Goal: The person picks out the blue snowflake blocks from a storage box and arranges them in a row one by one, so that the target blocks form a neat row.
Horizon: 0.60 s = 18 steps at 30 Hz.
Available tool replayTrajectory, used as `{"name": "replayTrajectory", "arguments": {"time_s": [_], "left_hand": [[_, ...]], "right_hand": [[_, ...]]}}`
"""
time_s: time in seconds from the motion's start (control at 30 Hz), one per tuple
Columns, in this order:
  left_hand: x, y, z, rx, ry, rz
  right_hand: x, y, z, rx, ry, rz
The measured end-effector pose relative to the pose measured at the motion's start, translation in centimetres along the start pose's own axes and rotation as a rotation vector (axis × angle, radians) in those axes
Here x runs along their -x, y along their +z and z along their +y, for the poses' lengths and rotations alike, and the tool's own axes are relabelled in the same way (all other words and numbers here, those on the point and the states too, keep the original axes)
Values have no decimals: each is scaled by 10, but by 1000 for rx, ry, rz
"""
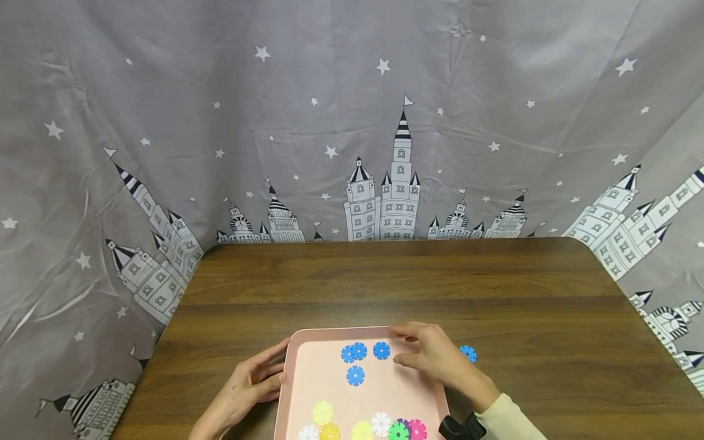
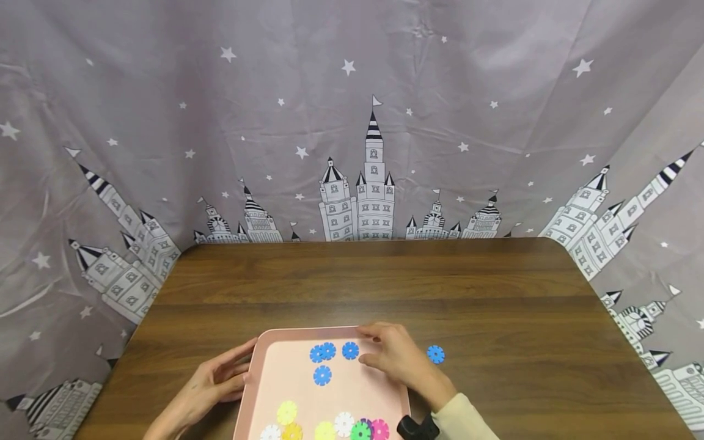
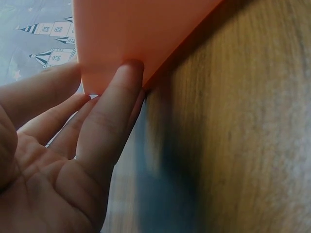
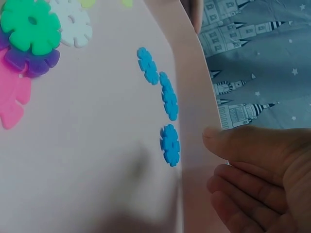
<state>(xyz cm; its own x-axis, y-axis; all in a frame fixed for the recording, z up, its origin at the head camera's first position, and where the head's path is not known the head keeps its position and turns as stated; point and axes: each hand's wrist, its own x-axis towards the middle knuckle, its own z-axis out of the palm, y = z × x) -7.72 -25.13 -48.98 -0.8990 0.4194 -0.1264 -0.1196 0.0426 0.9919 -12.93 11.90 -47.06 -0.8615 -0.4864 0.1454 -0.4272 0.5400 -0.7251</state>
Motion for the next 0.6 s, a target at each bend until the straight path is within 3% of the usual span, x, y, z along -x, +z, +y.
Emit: {"name": "replayTrajectory", "arguments": {"time_s": [0.23,0.6], "left_hand": [[0,-1,0,8,-21,13],[0,-1,-1,12,12,5]], "right_hand": [[-1,3,-1,12,23,-28],[-4,8,-2,15,63,-68]]}}
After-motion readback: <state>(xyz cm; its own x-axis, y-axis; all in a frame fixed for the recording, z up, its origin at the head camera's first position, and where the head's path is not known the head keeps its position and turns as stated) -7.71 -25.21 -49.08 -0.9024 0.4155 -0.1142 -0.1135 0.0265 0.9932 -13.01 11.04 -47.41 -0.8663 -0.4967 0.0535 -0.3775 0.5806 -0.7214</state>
